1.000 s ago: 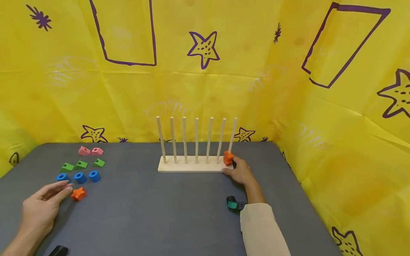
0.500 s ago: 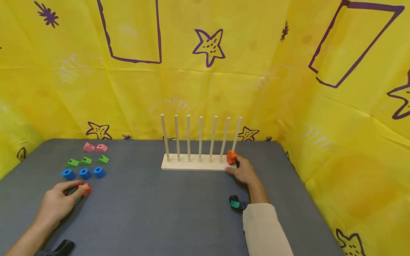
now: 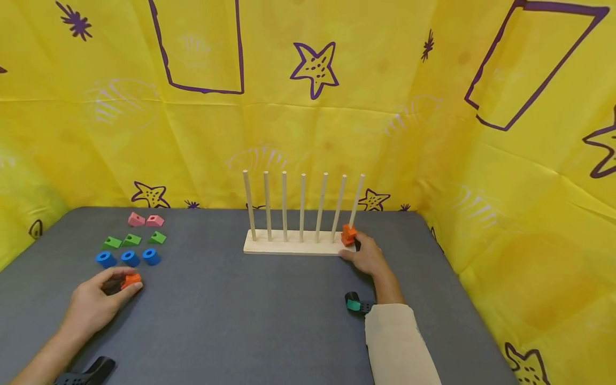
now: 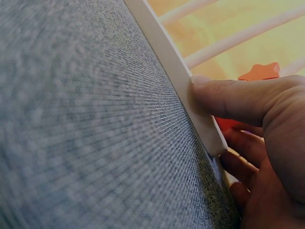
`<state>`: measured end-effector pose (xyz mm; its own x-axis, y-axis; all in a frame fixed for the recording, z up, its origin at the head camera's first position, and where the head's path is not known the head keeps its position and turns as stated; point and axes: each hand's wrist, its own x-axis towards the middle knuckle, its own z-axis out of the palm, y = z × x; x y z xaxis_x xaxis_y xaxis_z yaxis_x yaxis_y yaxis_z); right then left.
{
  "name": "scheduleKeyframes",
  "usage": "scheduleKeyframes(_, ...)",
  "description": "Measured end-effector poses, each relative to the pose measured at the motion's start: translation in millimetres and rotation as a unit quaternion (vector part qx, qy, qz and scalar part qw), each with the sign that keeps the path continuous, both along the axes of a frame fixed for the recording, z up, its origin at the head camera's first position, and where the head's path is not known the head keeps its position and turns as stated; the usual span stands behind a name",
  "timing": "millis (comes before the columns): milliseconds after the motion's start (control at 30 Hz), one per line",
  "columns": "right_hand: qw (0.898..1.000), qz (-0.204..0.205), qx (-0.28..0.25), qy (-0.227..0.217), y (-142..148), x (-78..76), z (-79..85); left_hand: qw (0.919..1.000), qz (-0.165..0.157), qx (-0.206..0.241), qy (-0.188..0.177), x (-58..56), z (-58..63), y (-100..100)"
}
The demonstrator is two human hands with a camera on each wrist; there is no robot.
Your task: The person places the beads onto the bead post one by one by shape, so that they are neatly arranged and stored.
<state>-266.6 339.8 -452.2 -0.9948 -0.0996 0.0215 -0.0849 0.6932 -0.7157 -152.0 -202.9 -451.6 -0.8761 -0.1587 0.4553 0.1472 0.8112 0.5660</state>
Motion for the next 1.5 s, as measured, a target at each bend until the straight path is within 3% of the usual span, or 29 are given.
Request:
scheduleKeyframes(133, 1.0, 0.001, -0.001, 0.002, 1, 0.3, 1.9, 0.9979, -0.01, 0.036, 0.052, 0.0, 4.7, 9)
scheduleKeyframes(467, 1.0, 0.0, 0.005, -0.002, 0, 1.2, 2.4, 0.9933, -0.037, 0.062, 0.09, 3.0, 29.5, 46)
scheduleKeyframes(667, 1.0, -0.002, 0.005, -0.009, 0, 2.0, 1.6, 0.9812, -0.122, 0.108, 0.104, -4.8, 42.3, 74)
scheduleKeyframes(800, 1.0, -0.012, -0.005, -0.013, -1, 2.1, 2.6, 0.9702, -0.175, 0.141, 0.092, -13.6, 51.7, 93)
scheduleKeyframes(1067, 1.0, -0.01, -0.022, -0.007, 0, 1.4, 3.6, 0.9617, -0.216, 0.162, 0.044, -30.6, 75.8, 129)
scheduleKeyframes(1267, 0.999, -0.02, -0.029, -0.014, -3, 2.2, 4.0, 0.9454, -0.272, 0.167, 0.067, -42.7, 96.6, 163)
scheduleKeyframes(1500, 1.0, -0.016, -0.016, -0.013, -2, 0.8, 5.8, 0.915, -0.346, 0.198, 0.063, -51.6, 112.6, 201)
